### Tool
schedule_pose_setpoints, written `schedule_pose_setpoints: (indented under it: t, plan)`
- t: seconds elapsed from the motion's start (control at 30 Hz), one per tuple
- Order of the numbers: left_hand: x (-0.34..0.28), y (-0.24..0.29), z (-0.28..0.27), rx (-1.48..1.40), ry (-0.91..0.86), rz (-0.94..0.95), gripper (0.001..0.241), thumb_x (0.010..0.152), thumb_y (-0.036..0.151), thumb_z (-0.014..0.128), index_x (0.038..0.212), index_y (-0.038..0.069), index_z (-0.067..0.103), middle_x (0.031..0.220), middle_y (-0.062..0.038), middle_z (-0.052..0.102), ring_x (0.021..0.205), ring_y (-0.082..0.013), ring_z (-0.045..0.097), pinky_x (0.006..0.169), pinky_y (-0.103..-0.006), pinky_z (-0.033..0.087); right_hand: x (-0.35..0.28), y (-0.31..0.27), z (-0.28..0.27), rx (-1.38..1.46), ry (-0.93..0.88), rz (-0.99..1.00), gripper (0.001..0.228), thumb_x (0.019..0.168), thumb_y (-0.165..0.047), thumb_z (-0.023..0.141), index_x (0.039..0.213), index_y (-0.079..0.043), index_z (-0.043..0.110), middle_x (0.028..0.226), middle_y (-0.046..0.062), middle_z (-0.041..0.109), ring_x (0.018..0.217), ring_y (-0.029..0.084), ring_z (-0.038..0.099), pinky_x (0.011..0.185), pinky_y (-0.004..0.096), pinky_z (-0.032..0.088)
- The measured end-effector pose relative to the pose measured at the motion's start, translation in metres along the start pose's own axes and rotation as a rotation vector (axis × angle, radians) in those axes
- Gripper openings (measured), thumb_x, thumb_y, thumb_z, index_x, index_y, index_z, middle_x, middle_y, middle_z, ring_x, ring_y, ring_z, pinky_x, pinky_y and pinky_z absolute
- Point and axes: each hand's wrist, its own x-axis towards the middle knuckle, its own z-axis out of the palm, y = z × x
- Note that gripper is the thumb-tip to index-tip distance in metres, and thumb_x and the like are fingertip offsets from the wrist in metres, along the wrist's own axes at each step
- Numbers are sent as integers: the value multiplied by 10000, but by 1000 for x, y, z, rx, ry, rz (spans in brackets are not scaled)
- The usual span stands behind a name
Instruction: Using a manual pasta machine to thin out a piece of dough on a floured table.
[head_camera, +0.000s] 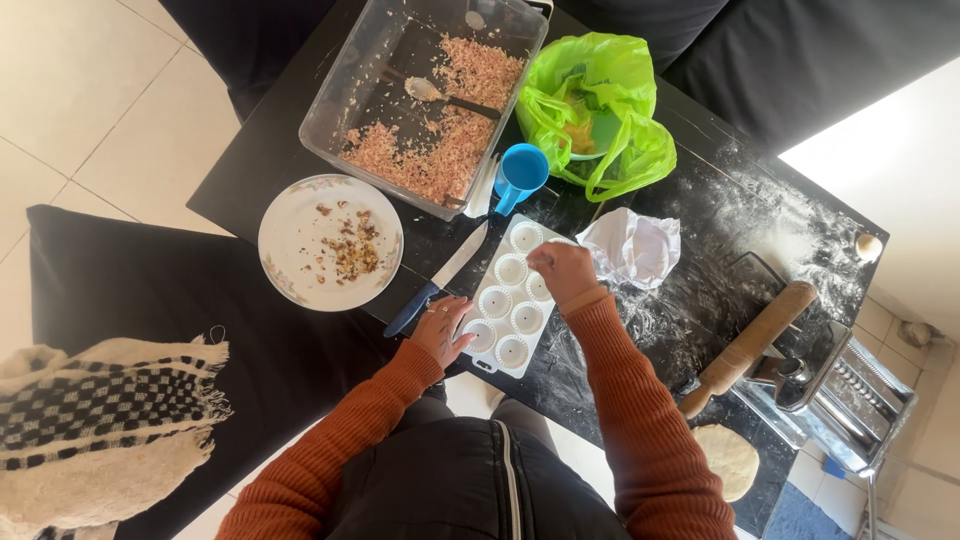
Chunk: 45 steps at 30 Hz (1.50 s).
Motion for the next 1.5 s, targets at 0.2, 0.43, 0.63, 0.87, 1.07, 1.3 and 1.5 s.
schedule_pose_setpoints:
  t: [0.2,0.43,0.63,0.87,1.07,1.3,1.5]
  plan:
    - [-1,-4,2,37,16,13,663,797,217,819,1367,75,513,1365,-130,585,1324,-326,486,1061,-431,423,-18,56,-10,-128,-73,78,113,883,-105,701,968,-52,753,927,91,773,797,179,751,737,297,628]
    - [7,0,9,56,-56,-13,635,796,209,814,1349,79,530,1368,-111,584,1335,-316,480,1072,-430,414,-33,38,-25,-84,30,143,133,937,-81,646,1012,-52,751,980,108,776,857,196,757,751,315,623]
    - [9,3,11,46,-106,-42,628,805,215,809,1353,91,529,1387,-87,578,1357,-315,454,1097,-436,399,-38,30,-29,-105,-24,263,137,891,-117,705,997,-38,739,957,113,775,846,206,763,766,318,622]
    - [11,6,12,68,-144,-68,631,808,206,793,1362,92,515,1394,-105,565,1369,-328,432,1095,-459,370,-40,35,-26,-84,22,150,129,915,-102,677,1015,-40,729,979,120,776,893,226,762,786,330,618]
    - [11,7,12,38,-118,-54,617,819,209,792,1361,96,519,1388,-110,570,1363,-332,439,1090,-456,388,-44,48,-22,-24,22,104,219,951,-15,560,1145,-18,662,1136,153,728,1050,264,716,879,364,609]
    - [12,10,10,41,-70,-15,620,802,194,795,1352,79,531,1371,-128,577,1336,-335,467,1074,-450,401,-40,40,-57,0,254,188,229,924,-61,637,1146,-39,689,1197,144,714,1025,245,722,854,303,623]
    - [7,14,7,35,-19,-11,618,802,194,800,1346,69,534,1324,-126,609,1296,-314,522,1067,-413,441,-7,175,-80,-404,321,305,163,882,-24,680,1025,-42,755,998,115,772,856,237,718,769,366,567]
